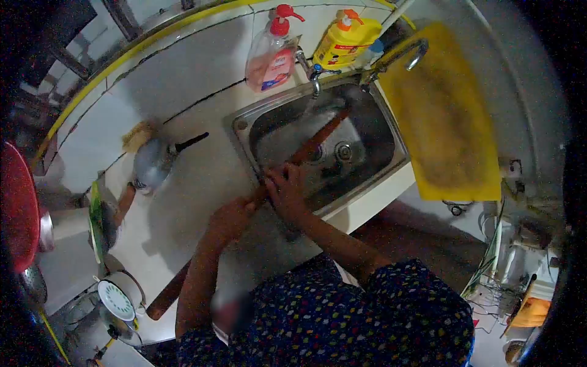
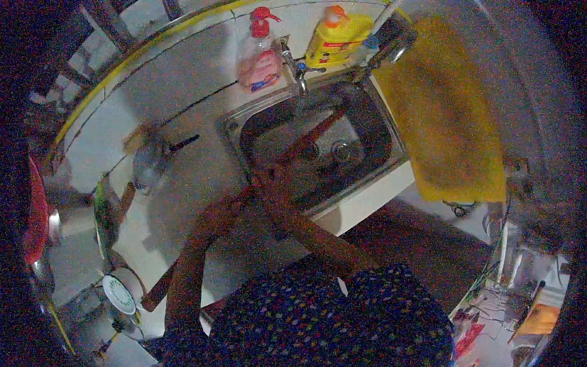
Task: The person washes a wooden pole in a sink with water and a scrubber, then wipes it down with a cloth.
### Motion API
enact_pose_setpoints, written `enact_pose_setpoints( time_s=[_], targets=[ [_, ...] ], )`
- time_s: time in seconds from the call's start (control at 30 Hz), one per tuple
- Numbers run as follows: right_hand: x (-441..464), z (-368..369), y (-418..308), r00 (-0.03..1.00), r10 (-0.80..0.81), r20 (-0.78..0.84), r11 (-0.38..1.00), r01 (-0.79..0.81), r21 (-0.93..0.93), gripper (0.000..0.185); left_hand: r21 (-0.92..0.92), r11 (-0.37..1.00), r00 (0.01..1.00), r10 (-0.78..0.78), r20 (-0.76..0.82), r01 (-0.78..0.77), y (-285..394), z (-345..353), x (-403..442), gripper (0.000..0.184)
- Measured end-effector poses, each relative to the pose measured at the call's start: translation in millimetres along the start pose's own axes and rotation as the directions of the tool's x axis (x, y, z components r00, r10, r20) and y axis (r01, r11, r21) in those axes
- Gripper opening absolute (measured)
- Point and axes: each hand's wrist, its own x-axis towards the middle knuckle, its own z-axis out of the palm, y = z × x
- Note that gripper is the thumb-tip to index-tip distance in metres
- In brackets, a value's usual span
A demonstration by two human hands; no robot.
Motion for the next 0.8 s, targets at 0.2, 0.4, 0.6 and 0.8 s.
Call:
enact_pose_setpoints(
  time_s=[0.2, 0.4, 0.6, 0.8],
  targets=[
    [30.4, 18.4, 92.0, 0.979, 0.198, 0.049, 0.967, -0.203, 0.153, 0.023, -0.117, 0.992, 0.983, -0.014, 0.182, 0.036, -1.1, -23.9, -12.6, 0.052],
    [47.4, 32.9, 169.6, 0.987, -0.158, -0.038, 0.895, 0.127, -0.427, 0.029, 0.366, 0.930, 0.997, -0.010, -0.077, 0.038, 17.6, -0.6, -0.8, 0.042],
    [45.4, 58.8, 168.9, 0.885, 0.429, -0.183, 0.903, -0.421, 0.083, 0.045, 0.389, 0.921, 0.996, 0.066, -0.056, -0.039, 37.6, 3.5, -28.2, 0.069],
    [81.6, 77.1, 241.6, 0.706, 0.705, -0.065, 0.707, -0.693, 0.139, 0.069, 0.428, 0.903, 0.996, 0.066, -0.064, -0.032, 25.5, 11.0, -31.2, 0.076]
  ],
)
